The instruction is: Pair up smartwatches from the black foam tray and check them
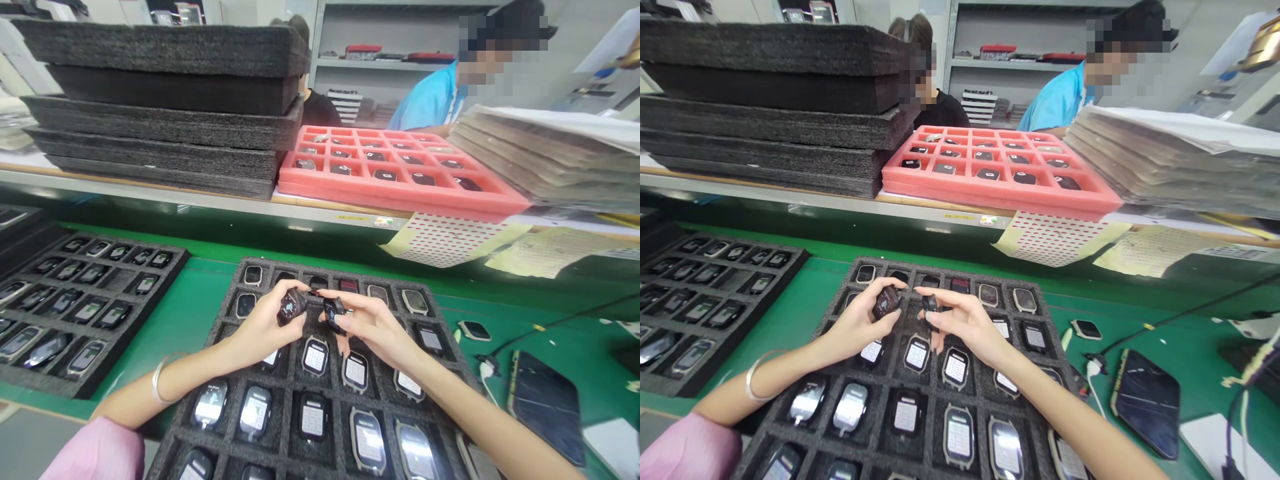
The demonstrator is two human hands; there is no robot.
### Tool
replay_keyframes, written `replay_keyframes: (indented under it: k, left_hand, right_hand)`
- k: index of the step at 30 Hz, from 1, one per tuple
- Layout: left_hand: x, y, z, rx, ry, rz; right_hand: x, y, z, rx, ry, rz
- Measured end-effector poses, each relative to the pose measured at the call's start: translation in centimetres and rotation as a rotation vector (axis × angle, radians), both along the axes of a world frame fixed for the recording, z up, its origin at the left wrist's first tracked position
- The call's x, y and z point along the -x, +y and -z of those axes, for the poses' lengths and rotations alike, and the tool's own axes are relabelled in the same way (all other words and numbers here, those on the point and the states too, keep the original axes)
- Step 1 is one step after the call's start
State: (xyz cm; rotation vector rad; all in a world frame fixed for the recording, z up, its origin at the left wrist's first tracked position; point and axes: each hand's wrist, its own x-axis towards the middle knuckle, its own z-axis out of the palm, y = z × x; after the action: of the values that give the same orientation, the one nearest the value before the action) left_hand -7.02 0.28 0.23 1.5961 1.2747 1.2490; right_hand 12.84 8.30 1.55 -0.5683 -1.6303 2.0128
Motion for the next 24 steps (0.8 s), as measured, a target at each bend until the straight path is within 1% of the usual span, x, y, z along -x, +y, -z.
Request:
replay_keyframes:
  k: [6, 10, 12, 17, 20, 24]
  left_hand:
    - [0.0, -0.1, -0.2, -0.014, 0.035, -0.006]
    - [0.1, 0.2, 0.2, 0.06, 0.012, -0.01]
    - [0.1, 0.4, 0.4, 0.126, -0.065, 0.021]
    - [0.0, 1.0, 0.8, 0.225, -0.383, 0.102]
    - [-0.1, 1.1, 0.7, 0.281, -0.517, 0.129]
    - [-0.1, 1.0, 0.6, 0.309, -0.589, 0.147]
  right_hand:
    - [-0.1, -0.2, 0.0, 0.01, 0.001, -0.041]
    - [0.1, -0.2, 0.2, 0.093, -0.019, -0.058]
    - [0.1, -0.2, 0.4, 0.141, -0.008, -0.067]
    - [0.0, 0.3, 0.5, 0.198, 0.008, -0.042]
    - [0.0, 0.4, 0.6, 0.156, -0.011, 0.032]
    - [0.0, 0.2, 0.8, 0.084, -0.053, 0.127]
